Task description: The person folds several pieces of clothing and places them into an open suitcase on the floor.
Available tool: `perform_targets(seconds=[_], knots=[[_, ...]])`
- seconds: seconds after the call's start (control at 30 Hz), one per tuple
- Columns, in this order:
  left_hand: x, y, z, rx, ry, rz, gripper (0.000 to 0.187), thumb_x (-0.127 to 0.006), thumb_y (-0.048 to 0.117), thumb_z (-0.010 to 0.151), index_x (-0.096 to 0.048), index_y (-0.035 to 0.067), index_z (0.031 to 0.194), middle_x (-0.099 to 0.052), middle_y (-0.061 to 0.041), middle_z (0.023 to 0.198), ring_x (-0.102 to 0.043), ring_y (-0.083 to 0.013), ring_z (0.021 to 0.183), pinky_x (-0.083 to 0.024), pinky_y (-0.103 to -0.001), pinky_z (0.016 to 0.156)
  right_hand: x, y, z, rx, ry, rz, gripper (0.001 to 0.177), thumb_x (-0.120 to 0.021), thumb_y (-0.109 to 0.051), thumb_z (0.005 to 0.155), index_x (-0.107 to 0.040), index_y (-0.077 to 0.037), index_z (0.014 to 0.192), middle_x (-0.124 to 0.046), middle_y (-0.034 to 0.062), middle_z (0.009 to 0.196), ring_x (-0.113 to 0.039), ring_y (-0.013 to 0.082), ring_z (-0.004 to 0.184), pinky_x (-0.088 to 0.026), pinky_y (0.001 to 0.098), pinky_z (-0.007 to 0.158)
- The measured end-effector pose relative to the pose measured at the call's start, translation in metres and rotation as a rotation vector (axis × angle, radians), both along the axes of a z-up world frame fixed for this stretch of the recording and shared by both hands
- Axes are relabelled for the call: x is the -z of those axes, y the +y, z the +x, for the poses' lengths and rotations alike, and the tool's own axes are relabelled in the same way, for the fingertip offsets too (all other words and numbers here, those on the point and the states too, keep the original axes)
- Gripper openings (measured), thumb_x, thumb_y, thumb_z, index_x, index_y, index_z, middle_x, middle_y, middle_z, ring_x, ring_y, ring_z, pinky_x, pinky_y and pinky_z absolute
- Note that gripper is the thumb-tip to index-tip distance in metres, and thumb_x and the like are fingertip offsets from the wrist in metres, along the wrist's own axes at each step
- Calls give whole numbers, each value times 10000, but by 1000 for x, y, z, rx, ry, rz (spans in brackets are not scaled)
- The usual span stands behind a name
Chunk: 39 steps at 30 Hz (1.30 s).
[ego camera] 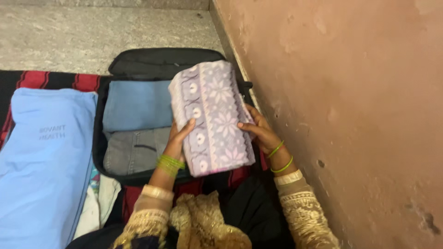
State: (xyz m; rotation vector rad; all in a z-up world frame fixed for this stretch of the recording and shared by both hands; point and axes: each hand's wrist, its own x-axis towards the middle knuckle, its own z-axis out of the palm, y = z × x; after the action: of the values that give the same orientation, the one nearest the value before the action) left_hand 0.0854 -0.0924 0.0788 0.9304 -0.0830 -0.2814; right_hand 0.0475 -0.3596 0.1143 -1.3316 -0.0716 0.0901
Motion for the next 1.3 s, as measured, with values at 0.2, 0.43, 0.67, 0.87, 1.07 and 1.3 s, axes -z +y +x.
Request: perform_targets(seconds=[0.2,0.43,0.67,0.87,1.07,1.3], knots=[[76,-59,74,-142,-101,312,850,-807,212,819,-403,6,1537,-621,-180,1384,-614,-263,1217,-498,-346,1015,118,-32,85,209,-155,-447,857,-715,-80,805,-320,10,1560,-523,155,1466,-517,260,1322,-414,357,1101],[112,-73,46,-357,-362,518,937,-803,180,872,-240,-53,1585,-460,-237,1525,-453,-298,1392,-347,-366,1160,160,-38,80,228,-284,-503,866,-666,-108,819,-279,31,1582,-502,211,1519,-508,287,1388,-390,369,1160],[134,-74,48,-294,-440,609,1029,-778,269,874,-131,-101,1582,-365,-311,1583,-392,-360,1455,-311,-374,1198,140,-30,70,309,-288,-764,854,-680,-140,803,-311,36,1553,-497,286,1512,-496,361,1409,-389,399,1161],[98,-59,51,40,-169,1198,1201,-714,526,874,-14,-128,1598,-321,-403,1548,-413,-486,1415,-369,-429,1166,111,-20,32,280,-361,-1318,822,-712,-269,915,-343,-61,1619,-374,340,1594,-399,517,1432,-348,522,1197],[3,-61,45,207,-818,1795,1326,-876,553,688,-35,91,1603,-11,-342,1640,-10,-534,1516,-117,-619,1206,28,13,26,-143,-128,-1607,1352,-890,-572,643,-73,-101,1612,-61,337,1633,-80,563,1491,-139,731,1121],[4,-92,82,626,-729,2032,1596,-920,730,456,70,333,1643,202,-212,1697,194,-498,1537,15,-754,1150,57,36,59,-421,-72,-1855,1515,-961,-602,537,-37,-68,1612,70,363,1638,46,603,1497,-120,731,1163]])
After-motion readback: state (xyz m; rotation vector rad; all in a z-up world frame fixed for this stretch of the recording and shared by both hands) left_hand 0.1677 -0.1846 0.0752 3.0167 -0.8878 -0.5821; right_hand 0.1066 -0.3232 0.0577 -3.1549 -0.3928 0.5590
